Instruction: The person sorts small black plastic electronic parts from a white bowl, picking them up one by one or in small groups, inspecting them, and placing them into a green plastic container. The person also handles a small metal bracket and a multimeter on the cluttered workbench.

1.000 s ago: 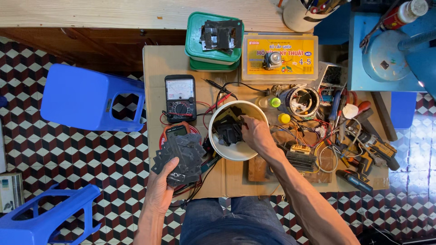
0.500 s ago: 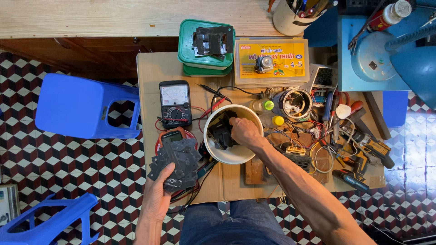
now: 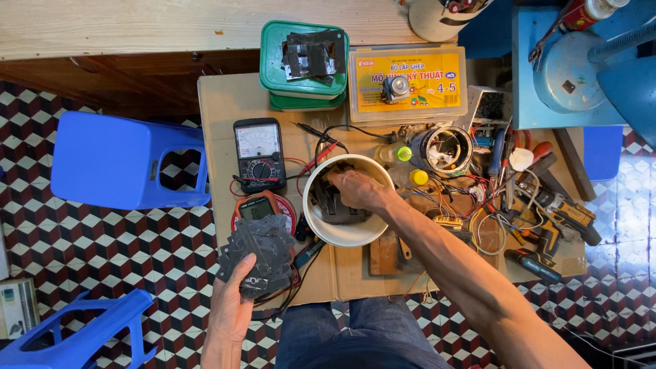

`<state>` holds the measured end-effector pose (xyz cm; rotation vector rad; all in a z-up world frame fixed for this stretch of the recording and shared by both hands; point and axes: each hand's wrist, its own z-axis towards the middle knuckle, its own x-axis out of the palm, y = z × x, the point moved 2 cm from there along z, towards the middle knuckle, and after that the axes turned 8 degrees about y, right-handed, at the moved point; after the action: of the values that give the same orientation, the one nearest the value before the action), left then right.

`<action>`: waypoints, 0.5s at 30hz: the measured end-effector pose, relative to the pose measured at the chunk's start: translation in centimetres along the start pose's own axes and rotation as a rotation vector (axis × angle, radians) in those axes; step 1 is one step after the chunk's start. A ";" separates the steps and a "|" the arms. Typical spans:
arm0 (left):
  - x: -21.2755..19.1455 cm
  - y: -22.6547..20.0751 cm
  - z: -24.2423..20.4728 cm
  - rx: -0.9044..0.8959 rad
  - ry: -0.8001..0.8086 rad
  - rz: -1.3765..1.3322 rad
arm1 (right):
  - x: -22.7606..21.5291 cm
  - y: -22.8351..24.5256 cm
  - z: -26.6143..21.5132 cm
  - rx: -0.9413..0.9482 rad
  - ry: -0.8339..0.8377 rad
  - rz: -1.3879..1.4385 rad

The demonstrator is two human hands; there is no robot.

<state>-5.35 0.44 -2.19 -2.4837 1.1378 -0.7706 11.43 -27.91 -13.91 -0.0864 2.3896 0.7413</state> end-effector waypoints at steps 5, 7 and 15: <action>0.1 0.1 0.1 0.010 -0.010 -0.017 | 2.2 -0.6 2.4 -0.041 -0.196 0.013; 0.1 0.1 0.1 0.009 -0.014 -0.020 | 2.7 -0.3 3.3 -0.192 -0.264 -0.070; -0.7 0.5 -0.3 0.016 -0.062 -0.038 | 4.4 -0.2 3.8 0.138 -0.120 -0.237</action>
<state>-6.14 0.65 -2.43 -2.5044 1.0619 -0.7050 10.04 -25.54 -18.97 -0.2555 2.2589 0.4563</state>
